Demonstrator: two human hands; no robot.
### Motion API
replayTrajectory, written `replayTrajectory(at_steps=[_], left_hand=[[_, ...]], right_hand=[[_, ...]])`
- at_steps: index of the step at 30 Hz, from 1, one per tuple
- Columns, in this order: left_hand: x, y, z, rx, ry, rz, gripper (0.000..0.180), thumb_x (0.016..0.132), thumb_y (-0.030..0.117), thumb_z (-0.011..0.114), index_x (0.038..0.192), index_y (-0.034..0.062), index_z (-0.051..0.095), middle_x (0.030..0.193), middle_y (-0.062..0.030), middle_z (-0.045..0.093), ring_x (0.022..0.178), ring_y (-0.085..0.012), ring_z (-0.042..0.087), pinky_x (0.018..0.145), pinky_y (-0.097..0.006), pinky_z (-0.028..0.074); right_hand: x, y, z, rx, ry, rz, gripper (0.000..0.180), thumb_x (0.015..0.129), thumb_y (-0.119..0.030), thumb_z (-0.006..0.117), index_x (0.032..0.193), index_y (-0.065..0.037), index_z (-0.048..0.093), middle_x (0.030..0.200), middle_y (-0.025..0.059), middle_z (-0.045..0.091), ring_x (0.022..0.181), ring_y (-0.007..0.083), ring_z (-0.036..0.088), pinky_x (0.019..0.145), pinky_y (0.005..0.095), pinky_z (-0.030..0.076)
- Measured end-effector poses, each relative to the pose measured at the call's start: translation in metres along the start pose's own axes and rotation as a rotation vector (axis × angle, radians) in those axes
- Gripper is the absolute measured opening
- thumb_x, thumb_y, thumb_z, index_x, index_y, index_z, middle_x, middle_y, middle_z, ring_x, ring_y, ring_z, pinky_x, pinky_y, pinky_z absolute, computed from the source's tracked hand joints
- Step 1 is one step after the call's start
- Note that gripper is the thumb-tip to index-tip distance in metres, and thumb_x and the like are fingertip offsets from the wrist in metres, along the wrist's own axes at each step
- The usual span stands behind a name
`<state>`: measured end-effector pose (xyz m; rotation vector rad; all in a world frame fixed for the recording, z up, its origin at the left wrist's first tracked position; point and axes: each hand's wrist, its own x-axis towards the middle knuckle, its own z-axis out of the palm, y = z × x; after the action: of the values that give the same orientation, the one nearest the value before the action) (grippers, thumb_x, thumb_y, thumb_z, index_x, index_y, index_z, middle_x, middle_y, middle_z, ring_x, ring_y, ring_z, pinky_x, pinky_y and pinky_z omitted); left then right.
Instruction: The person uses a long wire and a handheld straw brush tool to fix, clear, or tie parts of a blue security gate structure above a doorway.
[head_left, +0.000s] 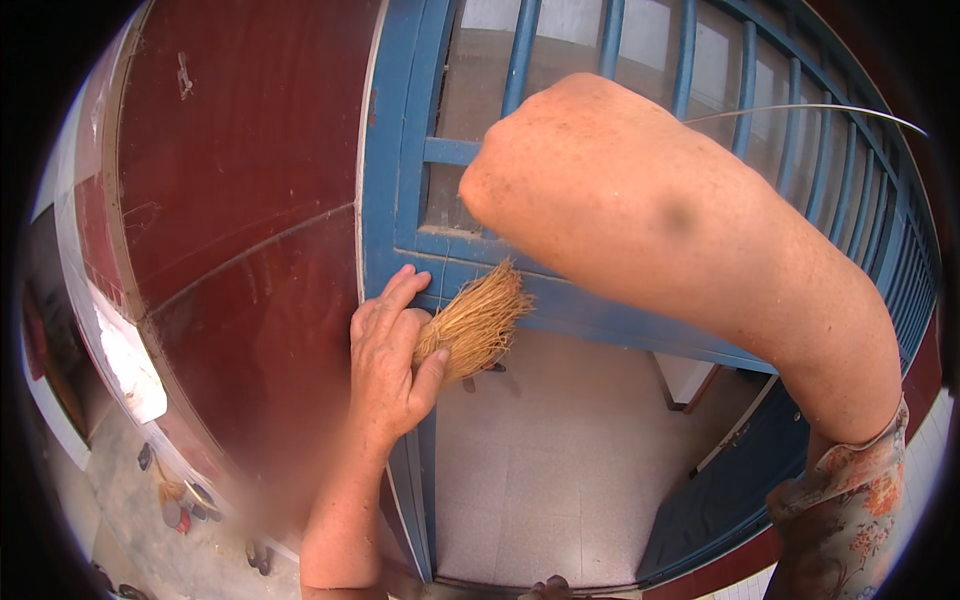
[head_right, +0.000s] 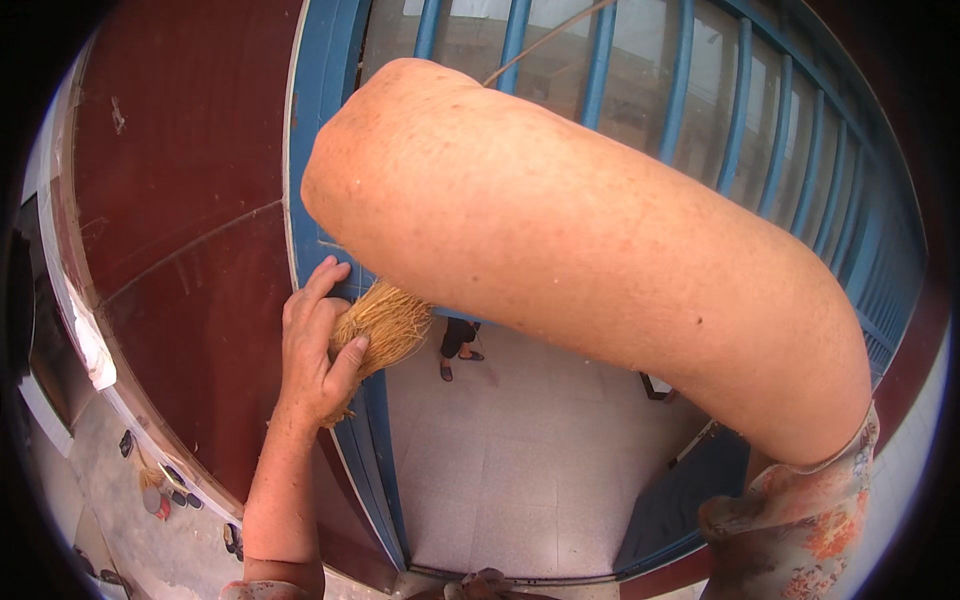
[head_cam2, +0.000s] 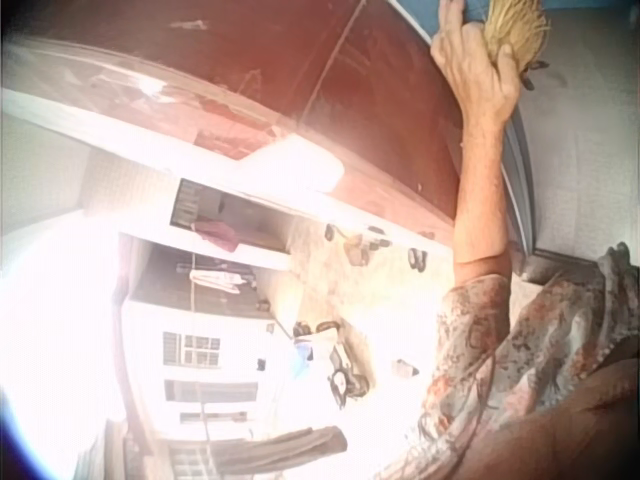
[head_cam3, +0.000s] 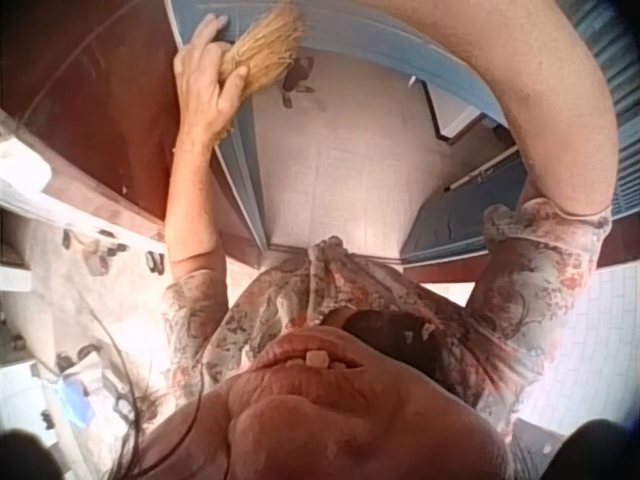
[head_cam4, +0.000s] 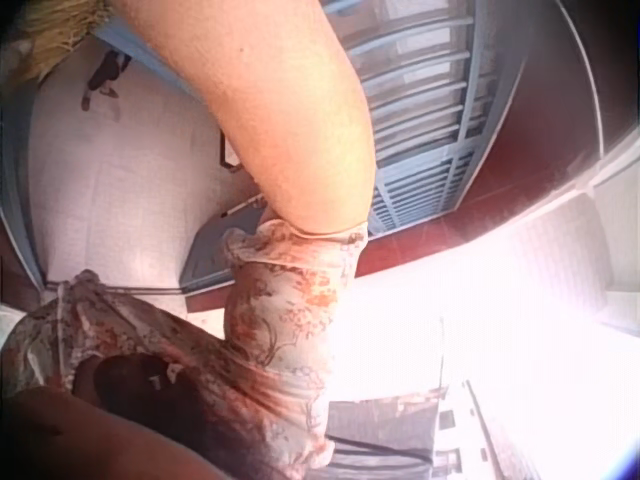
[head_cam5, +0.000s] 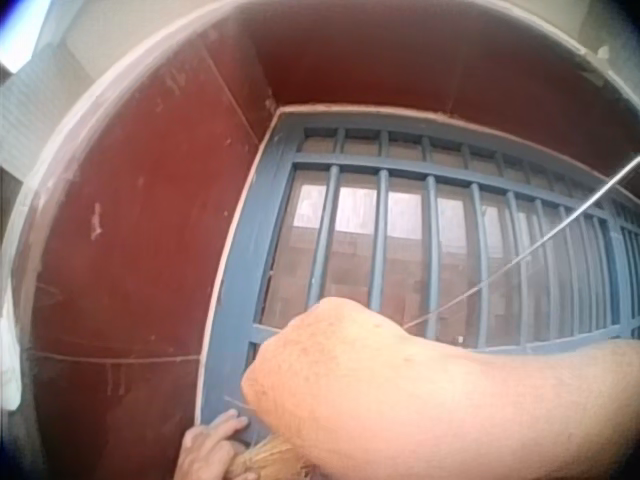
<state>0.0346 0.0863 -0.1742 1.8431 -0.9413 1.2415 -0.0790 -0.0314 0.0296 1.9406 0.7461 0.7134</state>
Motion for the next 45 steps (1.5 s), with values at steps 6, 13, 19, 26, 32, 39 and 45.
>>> replayTrajectory(at_steps=[6,13,19,26,32,39,45], left_hand=[[0.001,-0.001,-0.001,-0.018,0.003,-0.01,0.021,0.066,0.012,0.059,0.084,0.0012,0.054,0.126,-0.0203,0.047,0.125,-0.0339,0.04,0.095,-0.045,0.029],[0.002,0.002,-0.003,0.005,-0.006,0.0,0.022,0.067,0.012,0.059,0.086,0.0013,0.054,0.127,-0.019,0.046,0.125,-0.033,0.039,0.096,-0.045,0.029],[0.001,0.0,-0.002,-0.001,-0.043,-0.024,0.024,0.068,0.015,0.058,0.087,0.0019,0.053,0.129,-0.0186,0.045,0.127,-0.0337,0.036,0.099,-0.045,0.026],[0.002,-0.003,-0.006,-0.028,-0.038,-0.024,0.024,0.069,0.017,0.057,0.088,0.0023,0.053,0.13,-0.0181,0.044,0.127,-0.0342,0.034,0.102,-0.045,0.024],[0.002,-0.004,-0.001,-0.014,-0.004,-0.013,0.022,0.068,0.013,0.059,0.086,0.0018,0.054,0.127,-0.0181,0.047,0.126,-0.0322,0.039,0.096,-0.046,0.027],[0.001,-0.007,0.0,-0.036,0.006,0.008,0.022,0.068,0.014,0.061,0.086,0.002,0.055,0.127,-0.0186,0.047,0.126,-0.0322,0.039,0.096,-0.046,0.027],[0.002,0.003,-0.001,-0.027,-0.06,-0.011,0.029,0.072,0.023,0.057,0.09,0.0011,0.055,0.131,-0.0197,0.043,0.128,-0.0364,0.033,0.102,-0.045,0.024]], right_hand=[[0.007,-0.007,0.008,0.086,-0.176,-0.016,0.008,0.064,-0.005,0.063,0.071,-0.002,0.063,0.065,0.015,0.062,0.064,0.0264,0.065,0.059,0.0308,0.051],[-0.019,-0.019,0.065,0.345,0.045,0.187,0.014,0.068,-0.001,0.058,0.082,0.003,0.06,0.069,0.0181,0.062,0.069,0.0325,0.063,0.061,0.0399,0.05],[0.021,0.01,0.051,0.364,-0.157,0.195,0.022,0.073,0.002,0.053,0.09,0.001,0.066,0.082,0.0179,0.065,0.08,0.0324,0.063,0.069,0.0392,0.05],[-0.001,0.025,0.057,1.001,-0.164,0.392,0.031,0.077,0.004,0.051,0.105,-0.003,0.065,0.093,0.0151,0.067,0.085,0.027,0.065,0.072,0.0373,0.052],[-0.017,-0.006,0.072,0.413,0.098,0.28,0.011,0.069,0.002,0.059,0.077,0.0,0.065,0.078,0.0188,0.065,0.078,0.0327,0.064,0.067,0.0397,0.052],[-0.022,0.001,0.075,1.002,0.065,0.272,0.026,0.08,0.001,0.052,0.103,-0.001,0.063,0.086,0.0202,0.064,0.077,0.0347,0.062,0.067,0.0381,0.05],[-0.056,-0.006,0.094,0.617,0.191,0.343,0.027,0.077,0.003,0.051,0.1,-0.003,0.065,0.084,0.0222,0.064,0.079,0.0363,0.063,0.068,0.0411,0.051]])
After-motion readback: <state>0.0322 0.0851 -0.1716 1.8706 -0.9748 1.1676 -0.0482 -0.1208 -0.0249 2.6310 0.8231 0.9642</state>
